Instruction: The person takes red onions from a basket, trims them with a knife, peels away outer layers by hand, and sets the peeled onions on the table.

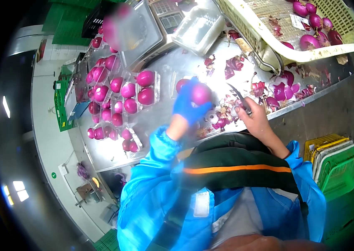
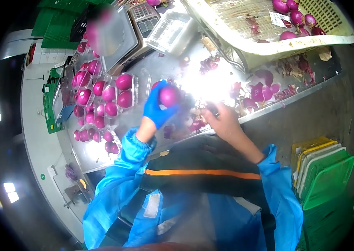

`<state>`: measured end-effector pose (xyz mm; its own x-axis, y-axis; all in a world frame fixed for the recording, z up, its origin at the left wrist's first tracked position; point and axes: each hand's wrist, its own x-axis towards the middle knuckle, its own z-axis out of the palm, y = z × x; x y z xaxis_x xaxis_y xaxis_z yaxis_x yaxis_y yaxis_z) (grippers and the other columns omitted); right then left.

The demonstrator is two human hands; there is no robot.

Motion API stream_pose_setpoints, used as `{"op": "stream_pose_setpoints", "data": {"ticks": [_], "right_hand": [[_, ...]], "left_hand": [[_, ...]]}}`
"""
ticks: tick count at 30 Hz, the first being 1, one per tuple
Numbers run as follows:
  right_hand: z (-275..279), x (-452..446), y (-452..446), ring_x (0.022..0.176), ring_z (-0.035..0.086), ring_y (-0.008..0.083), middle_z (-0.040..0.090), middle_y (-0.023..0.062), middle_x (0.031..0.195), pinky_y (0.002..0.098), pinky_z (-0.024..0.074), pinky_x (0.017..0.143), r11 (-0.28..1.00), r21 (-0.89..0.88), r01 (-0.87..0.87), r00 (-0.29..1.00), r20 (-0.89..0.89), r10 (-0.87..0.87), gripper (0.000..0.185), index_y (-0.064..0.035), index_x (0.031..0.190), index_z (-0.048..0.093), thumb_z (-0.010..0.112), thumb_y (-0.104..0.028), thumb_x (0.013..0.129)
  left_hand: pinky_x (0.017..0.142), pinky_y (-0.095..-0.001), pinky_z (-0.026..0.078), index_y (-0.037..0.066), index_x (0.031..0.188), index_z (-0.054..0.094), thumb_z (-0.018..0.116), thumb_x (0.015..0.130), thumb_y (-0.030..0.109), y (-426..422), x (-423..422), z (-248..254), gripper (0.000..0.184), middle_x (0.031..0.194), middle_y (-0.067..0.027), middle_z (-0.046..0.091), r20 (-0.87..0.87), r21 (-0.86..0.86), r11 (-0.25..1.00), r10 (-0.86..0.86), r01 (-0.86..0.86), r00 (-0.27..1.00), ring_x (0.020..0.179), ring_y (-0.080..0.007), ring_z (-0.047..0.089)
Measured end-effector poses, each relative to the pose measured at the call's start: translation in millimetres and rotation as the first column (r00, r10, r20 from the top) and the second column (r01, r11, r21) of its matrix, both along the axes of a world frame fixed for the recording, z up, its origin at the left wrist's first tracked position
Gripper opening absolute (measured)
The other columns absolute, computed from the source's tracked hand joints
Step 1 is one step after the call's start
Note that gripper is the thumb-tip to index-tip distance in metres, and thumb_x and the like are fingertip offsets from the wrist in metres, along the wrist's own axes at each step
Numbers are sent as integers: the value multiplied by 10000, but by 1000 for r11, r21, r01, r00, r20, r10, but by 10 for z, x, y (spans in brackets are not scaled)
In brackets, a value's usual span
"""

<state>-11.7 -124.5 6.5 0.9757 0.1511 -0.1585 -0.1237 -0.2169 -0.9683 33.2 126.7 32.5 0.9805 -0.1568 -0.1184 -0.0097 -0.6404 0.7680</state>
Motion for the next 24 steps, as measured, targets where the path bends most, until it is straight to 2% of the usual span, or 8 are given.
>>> {"op": "stream_pose_setpoints", "data": {"ticks": [3, 6, 9, 12, 13, 16, 19, 24], "right_hand": [[-15, 39, -44, 884, 685, 259, 699, 162, 951, 357, 514, 787, 999, -14, 37, 997, -65, -37, 284, -1, 1141, 619, 657, -185, 927], [20, 89, -73, 899, 685, 264, 697, 168, 960, 351, 513, 797, 1000, -21, 19, 996, -87, -20, 279, 6, 1138, 615, 654, -179, 933], [-99, 126, -96, 776, 604, 160, 666, 96, 858, 315, 485, 703, 998, -30, 47, 997, -59, -49, 257, 20, 1112, 619, 664, -159, 935], [-112, 184, -113, 756, 579, 129, 659, 77, 841, 296, 483, 698, 999, -49, 19, 991, -134, -25, 237, 29, 1098, 621, 667, -134, 933], [-100, 203, -110, 755, 583, 130, 661, 82, 842, 296, 484, 699, 999, -53, 6, 988, -154, -14, 235, 28, 1097, 622, 667, -133, 932], [-118, 268, -140, 739, 578, 131, 654, 88, 824, 298, 481, 691, 996, -84, -22, 989, -146, 9, 226, 22, 1090, 624, 667, -130, 930], [-191, 298, -191, 716, 565, 129, 639, 82, 795, 300, 474, 673, 993, -113, -33, 992, -124, 19, 219, 17, 1084, 625, 668, -130, 927], [-281, 334, -326, 737, 637, 343, 647, 193, 849, 409, 483, 673, 995, -103, -12, 999, -53, 6, 278, -2, 1074, 597, 654, -232, 929]], "left_hand": [[975, -411, 506, 76, 1404, 503, 838, 742, 230, 322, 201, -136, 758, 1310, -166, 602, 137, 215, 974, -104, 73, 985, 1180, -322, 607], [986, -421, 496, 93, 1363, 560, 821, 765, 216, 205, 263, -11, 664, 1278, -173, 618, 47, 337, 926, -196, 169, 979, 1173, -362, 599], [944, -437, 504, 115, 1287, 629, 766, 820, 244, 281, 376, -96, 503, 1197, -160, 650, 172, 354, 905, -310, 235, 935, 1119, -375, 606], [881, -451, 513, 134, 1210, 673, 700, 872, 279, 247, 668, -34, 368, 1071, -146, 680, -104, 699, 685, -188, 207, 977, 1033, -378, 619], [838, -449, 523, 151, 1115, 721, 692, 854, 342, 287, 711, -165, 325, 973, -143, 690, 70, 750, 654, -229, 100, 971, 955, -371, 639], [824, -426, 540, 153, 1002, 765, 717, 809, 382, 41, 1022, -106, 303, 968, -154, 698, -294, 808, 512, -78, 292, 953, 929, -363, 659], [805, -411, 556, 138, 946, 778, 719, 784, 401, 52, 1087, -400, 315, 987, -154, 703, -289, 843, 436, -126, 315, 949, 914, -358, 674], [780, -384, 559, 84, 919, 754, 715, 810, 329, 119, 1019, -259, 271, 948, -136, 720, -292, 712, 652, -60, 259, 955, 852, -332, 693]]}}
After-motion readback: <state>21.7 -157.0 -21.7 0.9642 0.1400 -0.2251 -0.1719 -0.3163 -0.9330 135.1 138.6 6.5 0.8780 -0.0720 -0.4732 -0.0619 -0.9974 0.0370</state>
